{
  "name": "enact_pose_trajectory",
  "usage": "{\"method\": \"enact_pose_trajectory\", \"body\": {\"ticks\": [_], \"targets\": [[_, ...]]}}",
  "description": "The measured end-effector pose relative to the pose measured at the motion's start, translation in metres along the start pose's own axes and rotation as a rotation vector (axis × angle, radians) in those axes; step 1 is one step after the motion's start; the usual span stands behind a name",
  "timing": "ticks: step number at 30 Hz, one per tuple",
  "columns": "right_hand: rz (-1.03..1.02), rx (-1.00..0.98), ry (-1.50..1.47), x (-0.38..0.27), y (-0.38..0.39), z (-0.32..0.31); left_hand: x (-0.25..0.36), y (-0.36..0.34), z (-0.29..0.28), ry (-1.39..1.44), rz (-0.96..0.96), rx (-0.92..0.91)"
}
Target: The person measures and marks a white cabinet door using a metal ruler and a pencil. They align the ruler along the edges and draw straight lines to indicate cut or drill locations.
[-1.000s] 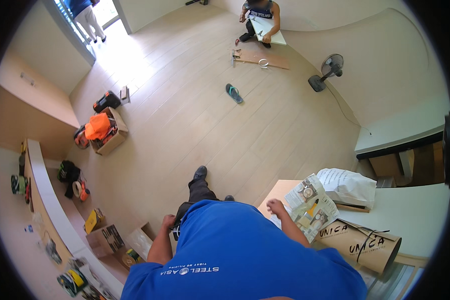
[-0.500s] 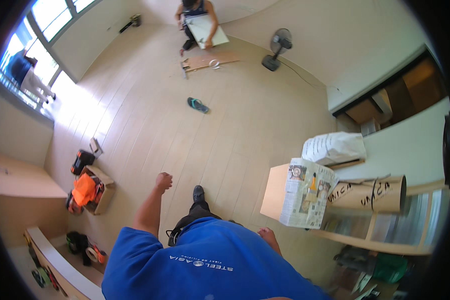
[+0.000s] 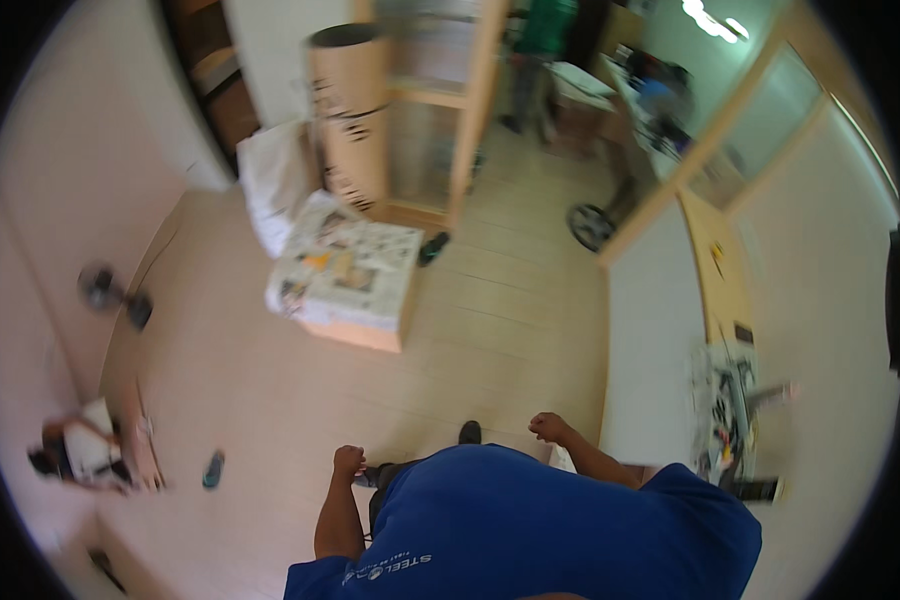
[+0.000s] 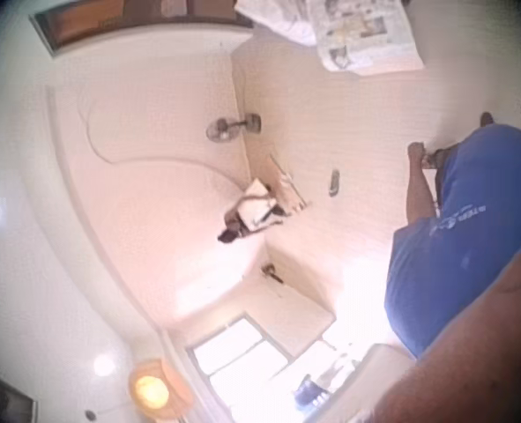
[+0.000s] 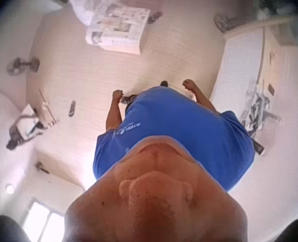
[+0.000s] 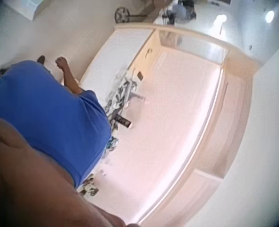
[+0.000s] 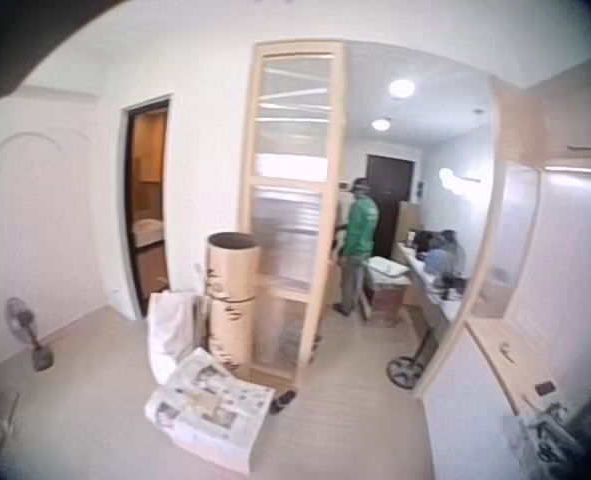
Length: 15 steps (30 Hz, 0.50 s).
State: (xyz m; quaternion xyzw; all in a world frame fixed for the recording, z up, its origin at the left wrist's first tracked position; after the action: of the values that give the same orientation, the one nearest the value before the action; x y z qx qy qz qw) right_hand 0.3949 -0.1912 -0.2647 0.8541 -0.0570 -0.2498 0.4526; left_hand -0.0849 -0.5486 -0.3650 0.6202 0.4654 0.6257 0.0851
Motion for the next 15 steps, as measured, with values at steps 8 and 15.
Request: {"method": "enact_pose_trajectory", "body": {"ticks": [8,15], "targets": [[0.024,0.034,-0.128,0.166,-0.036,-0.035,0.146,-0.036,0.129,-0.179,0.150,-0.173],[0.241,-0.070,-0.466,0.152,-0.039,-0.011,0.178,-0.071,0.152,-0.427,-0.062,-0.258]]}}
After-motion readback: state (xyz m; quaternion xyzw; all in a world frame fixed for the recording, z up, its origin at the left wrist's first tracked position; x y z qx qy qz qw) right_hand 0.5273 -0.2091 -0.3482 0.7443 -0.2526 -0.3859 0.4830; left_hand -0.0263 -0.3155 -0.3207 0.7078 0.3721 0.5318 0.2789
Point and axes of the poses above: each hand's wrist, its own y-axis away from the middle knuckle, its own z-axis out of the palm, x = y × z, the point moved 10 cm from there along -y, towards the middle knuckle, and after that the axes turned 14 degrees about z, right-handed, at the moved point
